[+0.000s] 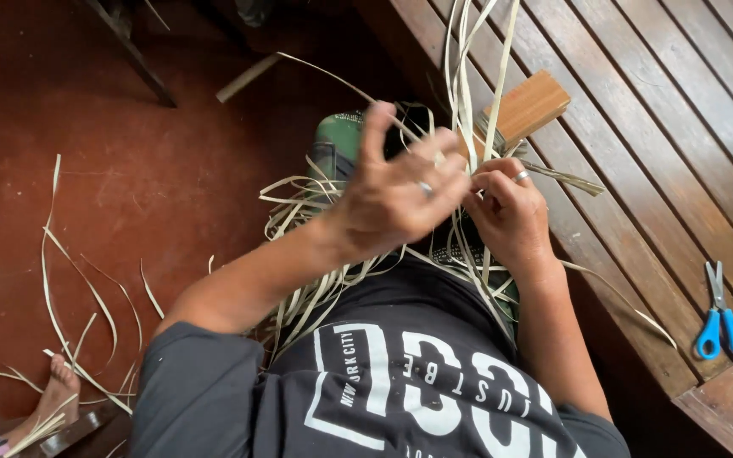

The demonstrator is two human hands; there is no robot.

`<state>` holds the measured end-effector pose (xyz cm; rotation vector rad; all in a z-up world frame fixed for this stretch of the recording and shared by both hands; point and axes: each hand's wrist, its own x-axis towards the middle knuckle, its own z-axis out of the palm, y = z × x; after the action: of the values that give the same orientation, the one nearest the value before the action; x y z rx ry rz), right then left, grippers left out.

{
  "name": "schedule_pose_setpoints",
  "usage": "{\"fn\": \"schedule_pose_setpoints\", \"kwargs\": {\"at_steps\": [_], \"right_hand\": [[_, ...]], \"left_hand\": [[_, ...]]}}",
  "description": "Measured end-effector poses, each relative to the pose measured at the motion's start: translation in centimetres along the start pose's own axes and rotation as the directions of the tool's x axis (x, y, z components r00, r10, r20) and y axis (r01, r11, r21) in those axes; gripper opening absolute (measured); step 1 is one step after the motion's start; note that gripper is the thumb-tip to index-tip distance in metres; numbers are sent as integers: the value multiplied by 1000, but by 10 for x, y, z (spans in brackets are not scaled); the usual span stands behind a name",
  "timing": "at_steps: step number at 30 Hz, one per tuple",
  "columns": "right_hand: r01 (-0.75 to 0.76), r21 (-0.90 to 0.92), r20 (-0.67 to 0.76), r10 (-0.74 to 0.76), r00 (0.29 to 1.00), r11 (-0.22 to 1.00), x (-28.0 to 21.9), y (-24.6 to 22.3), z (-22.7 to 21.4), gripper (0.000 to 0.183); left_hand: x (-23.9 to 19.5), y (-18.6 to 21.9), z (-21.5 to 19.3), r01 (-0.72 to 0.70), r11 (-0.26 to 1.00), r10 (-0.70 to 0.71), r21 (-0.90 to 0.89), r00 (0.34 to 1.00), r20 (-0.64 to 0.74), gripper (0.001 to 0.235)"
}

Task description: The person weaves thin dried plant strips by hand into a basket frame held between their legs. They repeatedly pull and tuck the strips through the existing weave to build up the basket wall.

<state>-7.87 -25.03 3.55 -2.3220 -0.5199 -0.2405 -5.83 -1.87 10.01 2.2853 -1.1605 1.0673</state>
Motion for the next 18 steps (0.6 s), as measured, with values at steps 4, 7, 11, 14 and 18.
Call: {"fn": "schedule_pose_setpoints", "kwargs": {"at_steps": [4, 7, 11, 14, 18], "right_hand": [[-63, 368, -27, 79, 997, 928, -4, 11, 2, 5], [-178, 628, 41, 196, 980, 758, -11, 20, 4, 13], [-151, 773, 11, 224, 974, 616, -12, 28, 14, 8], [-125, 786, 0, 202, 979, 606, -14, 29, 18, 7], [-50, 728, -49, 125, 991, 684, -14, 20, 14, 11]], "left_hand": [[-5, 12, 39, -180, 981, 178, 67, 984, 26, 6], [0, 10, 43, -242, 968, 242, 63, 970, -6, 17], [3, 7, 58, -229, 970, 239, 83, 961, -138, 6], [-1, -2, 58, -188, 978, 199, 95, 972, -127, 9], [7, -16, 35, -118, 981, 142, 155, 977, -158, 7]]}}
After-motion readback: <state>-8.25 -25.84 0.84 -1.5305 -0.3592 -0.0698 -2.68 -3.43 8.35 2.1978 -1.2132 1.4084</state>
